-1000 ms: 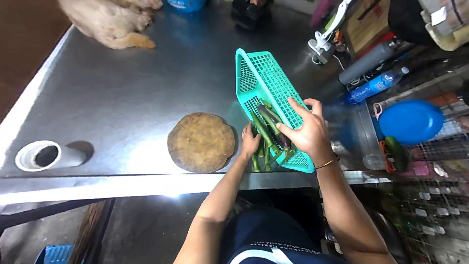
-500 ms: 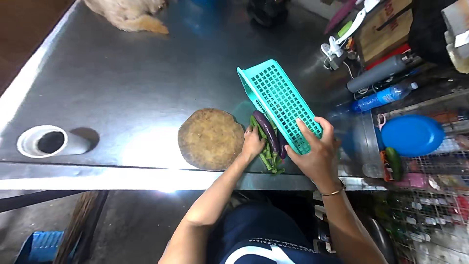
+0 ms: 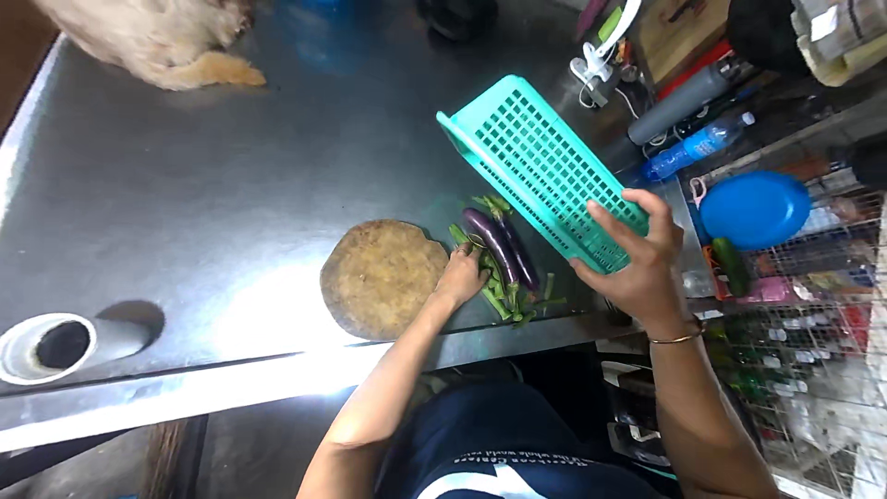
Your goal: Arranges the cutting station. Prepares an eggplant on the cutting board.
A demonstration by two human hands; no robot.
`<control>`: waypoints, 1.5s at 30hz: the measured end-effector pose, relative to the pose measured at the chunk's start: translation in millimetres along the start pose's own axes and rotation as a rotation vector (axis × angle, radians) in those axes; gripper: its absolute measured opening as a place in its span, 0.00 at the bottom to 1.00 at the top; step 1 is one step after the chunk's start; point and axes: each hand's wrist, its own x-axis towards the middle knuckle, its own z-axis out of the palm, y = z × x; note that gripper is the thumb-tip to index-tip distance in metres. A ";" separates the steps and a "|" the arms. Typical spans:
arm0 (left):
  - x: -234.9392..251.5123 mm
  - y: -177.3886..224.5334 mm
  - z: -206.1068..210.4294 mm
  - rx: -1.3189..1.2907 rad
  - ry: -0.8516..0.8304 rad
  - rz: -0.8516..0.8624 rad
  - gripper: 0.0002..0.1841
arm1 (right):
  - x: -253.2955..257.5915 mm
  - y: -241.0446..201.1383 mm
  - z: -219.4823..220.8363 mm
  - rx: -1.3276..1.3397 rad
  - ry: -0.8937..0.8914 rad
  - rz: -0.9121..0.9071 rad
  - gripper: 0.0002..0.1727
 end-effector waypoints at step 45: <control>-96.0 16.7 -88.5 -0.081 0.634 0.185 0.28 | 112.7 -35.0 58.6 1.147 0.415 0.617 0.45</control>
